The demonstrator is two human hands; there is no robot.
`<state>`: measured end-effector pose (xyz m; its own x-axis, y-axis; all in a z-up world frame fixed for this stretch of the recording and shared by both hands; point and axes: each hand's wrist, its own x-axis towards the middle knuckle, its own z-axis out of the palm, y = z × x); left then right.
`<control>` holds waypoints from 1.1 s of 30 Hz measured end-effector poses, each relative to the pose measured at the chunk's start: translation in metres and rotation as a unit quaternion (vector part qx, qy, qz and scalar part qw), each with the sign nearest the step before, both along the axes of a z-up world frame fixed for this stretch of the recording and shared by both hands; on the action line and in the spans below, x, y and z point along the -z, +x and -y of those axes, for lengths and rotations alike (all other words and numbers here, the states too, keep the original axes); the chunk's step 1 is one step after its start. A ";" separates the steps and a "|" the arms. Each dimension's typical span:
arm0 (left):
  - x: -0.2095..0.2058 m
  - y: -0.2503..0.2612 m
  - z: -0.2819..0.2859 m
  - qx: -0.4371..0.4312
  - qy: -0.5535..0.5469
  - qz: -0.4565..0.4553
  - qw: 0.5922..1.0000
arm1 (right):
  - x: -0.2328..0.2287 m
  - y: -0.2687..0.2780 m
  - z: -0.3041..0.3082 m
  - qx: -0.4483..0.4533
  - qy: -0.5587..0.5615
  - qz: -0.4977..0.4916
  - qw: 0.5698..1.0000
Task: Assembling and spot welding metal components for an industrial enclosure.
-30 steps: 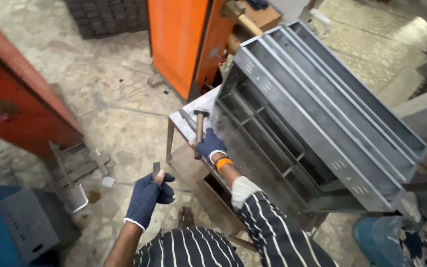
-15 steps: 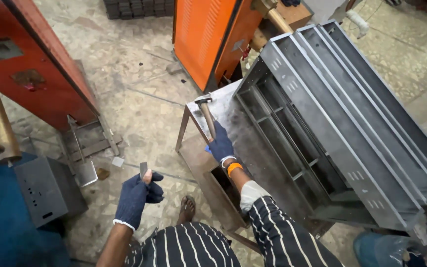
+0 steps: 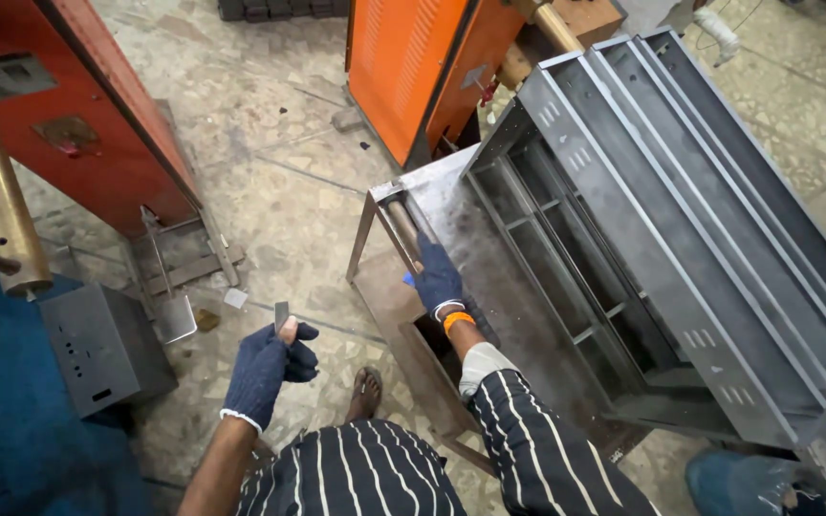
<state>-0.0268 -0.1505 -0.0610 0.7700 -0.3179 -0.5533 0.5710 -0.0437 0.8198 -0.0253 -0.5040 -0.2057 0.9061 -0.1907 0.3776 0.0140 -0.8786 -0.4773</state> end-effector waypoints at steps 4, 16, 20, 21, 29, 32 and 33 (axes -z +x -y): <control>-0.001 0.000 -0.001 0.004 0.011 0.004 1.000 | -0.054 -0.001 -0.007 0.108 0.091 -0.163 0.976; -0.003 0.002 -0.001 -0.009 0.021 -0.002 1.000 | -0.014 -0.008 -0.003 0.075 0.013 -0.087 0.993; -0.003 0.000 -0.005 -0.006 0.017 0.002 1.000 | -0.018 -0.003 -0.006 0.092 -0.039 -0.080 0.992; -0.003 0.000 -0.005 -0.007 0.017 0.000 1.000 | -0.024 -0.001 -0.008 0.102 -0.045 -0.097 0.989; -0.015 -0.003 -0.031 -0.053 0.025 0.003 0.998 | -0.045 0.015 -0.073 0.089 -0.099 0.021 0.991; 0.000 0.001 -0.056 -0.088 0.030 0.019 0.996 | -0.049 0.022 -0.125 0.017 -0.071 0.041 0.996; 0.008 0.001 -0.067 -0.097 0.028 0.034 0.994 | -0.052 0.023 -0.146 -0.005 -0.054 0.015 0.998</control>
